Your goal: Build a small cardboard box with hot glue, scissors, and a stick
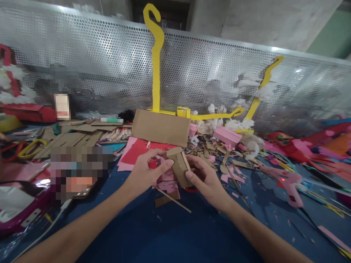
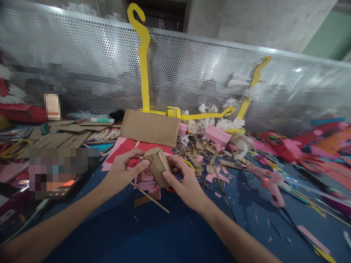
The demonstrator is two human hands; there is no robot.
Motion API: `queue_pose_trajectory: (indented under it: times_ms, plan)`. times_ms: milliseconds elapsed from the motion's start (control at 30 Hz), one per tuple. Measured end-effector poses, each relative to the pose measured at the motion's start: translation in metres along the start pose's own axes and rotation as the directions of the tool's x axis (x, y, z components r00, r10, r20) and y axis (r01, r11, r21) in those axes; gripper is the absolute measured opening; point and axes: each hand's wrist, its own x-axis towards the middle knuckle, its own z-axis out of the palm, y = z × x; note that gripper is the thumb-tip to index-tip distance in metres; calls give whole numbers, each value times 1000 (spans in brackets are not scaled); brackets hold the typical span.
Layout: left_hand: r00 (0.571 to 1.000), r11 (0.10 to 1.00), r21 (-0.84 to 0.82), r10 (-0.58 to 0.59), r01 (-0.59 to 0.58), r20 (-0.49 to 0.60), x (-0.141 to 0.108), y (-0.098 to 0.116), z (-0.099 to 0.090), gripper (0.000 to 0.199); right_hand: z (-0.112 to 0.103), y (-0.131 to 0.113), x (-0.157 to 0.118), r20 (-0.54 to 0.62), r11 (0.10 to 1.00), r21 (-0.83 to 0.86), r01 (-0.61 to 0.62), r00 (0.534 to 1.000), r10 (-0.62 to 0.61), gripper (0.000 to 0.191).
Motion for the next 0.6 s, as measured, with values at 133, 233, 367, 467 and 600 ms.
queue_pose_trajectory:
  times_ms: [133,233,367,467,600]
  plan:
    - [999,999,-13,50,-49,12,2,-1,0,25,-1,3,0,-10,1000,-17,4,1000,-5,41]
    - [998,997,-29,66,-65,16,3,-2,0,24,-2,3,-1,-8,1000,-27,13,1000,-13,40]
    - [998,997,-58,51,-48,42,4,-8,1,26,-2,4,-1,-21,999,-38,23,999,-24,41]
    - [999,1000,-10,20,-19,48,4,-9,1,29,-1,5,-1,-41,999,-47,19,999,-21,40]
    - [992,996,79,27,-37,127,-1,-3,1,41,0,6,-2,-102,997,-70,26,994,-33,39]
